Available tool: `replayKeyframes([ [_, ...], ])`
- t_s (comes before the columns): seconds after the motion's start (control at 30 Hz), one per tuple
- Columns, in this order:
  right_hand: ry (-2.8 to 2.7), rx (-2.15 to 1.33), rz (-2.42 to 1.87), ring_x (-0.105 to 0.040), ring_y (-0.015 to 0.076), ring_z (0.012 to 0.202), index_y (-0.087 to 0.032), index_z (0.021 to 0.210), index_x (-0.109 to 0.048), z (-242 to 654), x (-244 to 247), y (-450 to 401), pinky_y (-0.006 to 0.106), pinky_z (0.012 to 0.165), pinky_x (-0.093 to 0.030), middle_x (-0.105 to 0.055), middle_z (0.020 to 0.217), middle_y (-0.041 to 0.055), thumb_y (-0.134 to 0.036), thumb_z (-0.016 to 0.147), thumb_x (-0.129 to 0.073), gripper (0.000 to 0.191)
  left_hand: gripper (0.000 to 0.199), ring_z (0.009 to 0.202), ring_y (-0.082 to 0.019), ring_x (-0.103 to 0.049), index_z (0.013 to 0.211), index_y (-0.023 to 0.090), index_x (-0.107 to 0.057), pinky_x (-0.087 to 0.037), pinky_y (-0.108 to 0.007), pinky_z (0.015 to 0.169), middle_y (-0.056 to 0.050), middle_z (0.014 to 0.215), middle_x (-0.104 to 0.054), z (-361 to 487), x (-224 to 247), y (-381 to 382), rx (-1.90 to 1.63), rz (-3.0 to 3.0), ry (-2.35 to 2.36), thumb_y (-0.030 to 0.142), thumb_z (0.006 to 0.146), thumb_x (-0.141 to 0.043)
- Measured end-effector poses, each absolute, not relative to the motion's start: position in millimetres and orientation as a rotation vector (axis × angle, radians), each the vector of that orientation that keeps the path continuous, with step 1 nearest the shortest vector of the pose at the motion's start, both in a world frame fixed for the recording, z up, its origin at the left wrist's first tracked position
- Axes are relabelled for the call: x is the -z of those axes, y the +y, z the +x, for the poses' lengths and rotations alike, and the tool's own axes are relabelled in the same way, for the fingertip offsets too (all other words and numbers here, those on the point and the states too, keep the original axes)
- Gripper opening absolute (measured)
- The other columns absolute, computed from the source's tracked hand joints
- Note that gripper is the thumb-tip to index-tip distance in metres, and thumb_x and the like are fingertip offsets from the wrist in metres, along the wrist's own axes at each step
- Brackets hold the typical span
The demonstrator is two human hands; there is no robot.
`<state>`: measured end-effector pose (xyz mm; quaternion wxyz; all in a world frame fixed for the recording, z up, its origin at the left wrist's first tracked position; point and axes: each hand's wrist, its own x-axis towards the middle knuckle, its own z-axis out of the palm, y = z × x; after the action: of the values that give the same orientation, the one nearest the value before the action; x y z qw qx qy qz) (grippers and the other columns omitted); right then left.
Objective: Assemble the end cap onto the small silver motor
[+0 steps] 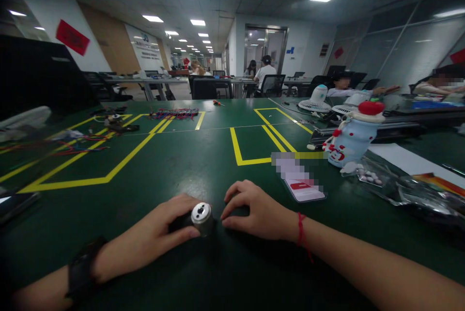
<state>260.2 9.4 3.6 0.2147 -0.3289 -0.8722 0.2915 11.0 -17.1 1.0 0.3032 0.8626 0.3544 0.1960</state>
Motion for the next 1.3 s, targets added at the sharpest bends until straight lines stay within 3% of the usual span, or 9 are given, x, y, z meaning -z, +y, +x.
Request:
replayKeyframes([
  [0.2, -2.532, -0.755, -0.907, -0.050, 0.0182, 0.103, -0.025, 0.092, -0.073, 261, 1, 8, 0.035, 0.093, -0.039, -0.056, 0.109, 0.0030, -0.030, 0.079, -0.068, 0.014, 0.018, 0.096, -0.020, -0.054, 0.109, 0.026, -0.056, -0.041, -0.032, 0.084, 0.000, 0.105, -0.060, 10, 0, -17, -0.516, 2.275, 0.947, 0.026, 0.091, -0.059],
  [0.33, -2.482, -0.898, -0.843, -0.051, 0.0190, 0.105, -0.024, 0.097, -0.072, 265, -3, 11, 0.036, 0.094, -0.038, -0.058, 0.110, 0.0038, -0.029, 0.078, -0.069, 0.020, 0.017, 0.095, -0.021, -0.054, 0.109, 0.026, -0.056, -0.041, -0.033, 0.084, -0.001, 0.106, -0.061, 10, 1, -17, -0.517, 2.275, 0.945, 0.028, 0.092, -0.058],
  [0.5, -1.872, -1.435, -0.954, -0.059, 0.0148, 0.088, -0.018, 0.104, -0.066, 278, 4, 33, 0.031, 0.081, -0.046, -0.064, 0.101, 0.0054, -0.032, 0.081, -0.065, 0.027, 0.021, 0.098, -0.021, -0.054, 0.113, 0.027, -0.055, -0.041, -0.034, 0.085, -0.002, 0.109, -0.061, 10, 0, -18, -0.535, 2.280, 0.935, 0.028, 0.092, -0.058],
  [0.67, -1.462, -1.523, -0.984, -0.058, 0.0117, 0.075, -0.015, 0.094, -0.064, 284, 19, 49, 0.029, 0.070, -0.047, -0.063, 0.092, 0.0054, -0.032, 0.084, -0.061, 0.020, 0.021, 0.098, -0.022, -0.054, 0.113, 0.027, -0.055, -0.042, -0.035, 0.086, -0.002, 0.110, -0.061, 9, 0, -18, -0.536, 2.275, 0.926, 0.027, 0.092, -0.058],
  [0.8, -1.712, -1.411, -1.019, -0.057, 0.0124, 0.076, -0.016, 0.096, -0.065, 280, 11, 38, 0.028, 0.069, -0.047, -0.063, 0.092, 0.0047, -0.033, 0.081, -0.064, 0.022, 0.022, 0.099, -0.022, -0.054, 0.113, 0.027, -0.055, -0.042, -0.035, 0.087, -0.003, 0.110, -0.061, 9, 0, -17, -0.534, 2.276, 0.936, 0.025, 0.091, -0.059],
  [0.97, -2.419, -0.887, -0.852, -0.054, 0.0156, 0.087, -0.020, 0.090, -0.070, 265, -2, 15, 0.032, 0.079, -0.044, -0.058, 0.097, 0.0032, -0.030, 0.073, -0.073, 0.019, 0.018, 0.097, -0.021, -0.054, 0.109, 0.025, -0.056, -0.042, -0.034, 0.085, -0.002, 0.107, -0.061, 10, 0, -17, -0.522, 2.282, 0.944, 0.025, 0.091, -0.059],
  [1.13, -2.201, -0.784, -0.922, -0.052, 0.0123, 0.076, -0.019, 0.091, -0.069, 246, -6, 5, 0.025, 0.065, -0.044, -0.055, 0.091, 0.0027, -0.031, 0.082, -0.065, 0.015, 0.014, 0.094, -0.021, -0.055, 0.105, 0.024, -0.057, -0.042, -0.033, 0.083, -0.002, 0.104, -0.061, 11, 0, -17, -0.530, 2.291, 0.935, 0.026, 0.091, -0.059],
  [1.3, -2.193, -0.740, -0.873, -0.053, 0.0129, 0.079, -0.021, 0.092, -0.069, 229, -17, -4, 0.025, 0.068, -0.044, -0.055, 0.090, 0.0020, -0.027, 0.082, -0.065, 0.012, 0.016, 0.093, -0.021, -0.056, 0.105, 0.024, -0.057, -0.043, -0.032, 0.082, -0.002, 0.103, -0.061, 10, 4, -17, -0.572, 2.294, 0.942, 0.026, 0.090, -0.060],
])
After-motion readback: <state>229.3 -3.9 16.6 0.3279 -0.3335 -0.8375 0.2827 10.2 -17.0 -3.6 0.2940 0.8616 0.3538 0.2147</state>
